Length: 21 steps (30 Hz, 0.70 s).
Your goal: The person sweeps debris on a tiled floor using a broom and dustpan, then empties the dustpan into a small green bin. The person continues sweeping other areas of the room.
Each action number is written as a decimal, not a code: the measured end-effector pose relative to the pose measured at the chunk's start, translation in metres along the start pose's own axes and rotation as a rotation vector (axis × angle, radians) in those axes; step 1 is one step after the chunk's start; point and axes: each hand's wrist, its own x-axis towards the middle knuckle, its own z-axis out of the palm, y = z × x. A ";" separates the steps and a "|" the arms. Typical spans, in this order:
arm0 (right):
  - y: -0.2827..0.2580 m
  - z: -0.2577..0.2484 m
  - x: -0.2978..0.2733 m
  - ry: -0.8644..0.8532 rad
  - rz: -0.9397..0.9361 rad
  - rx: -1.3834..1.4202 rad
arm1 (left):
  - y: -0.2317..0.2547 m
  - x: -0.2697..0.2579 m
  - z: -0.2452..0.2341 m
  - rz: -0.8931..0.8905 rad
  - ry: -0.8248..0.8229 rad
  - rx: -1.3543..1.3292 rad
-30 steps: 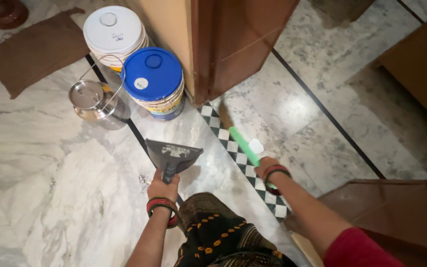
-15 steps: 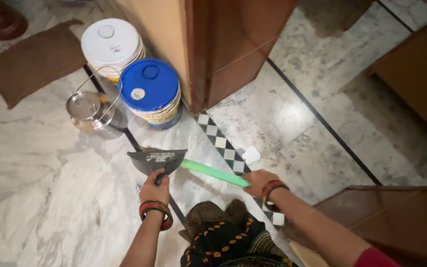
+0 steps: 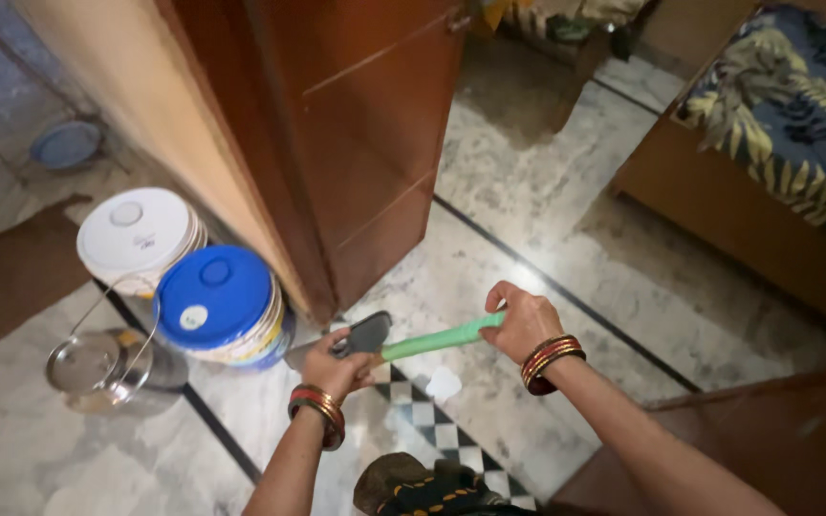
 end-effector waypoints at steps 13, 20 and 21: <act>0.011 -0.088 0.102 0.364 -0.050 0.284 | 0.149 0.046 0.143 0.662 0.235 0.748; 0.023 -0.103 0.171 0.499 -0.236 0.427 | 0.226 0.120 0.198 0.774 0.187 0.694; 0.025 -0.104 0.183 0.489 -0.238 0.469 | 0.236 0.132 0.206 0.762 0.185 0.694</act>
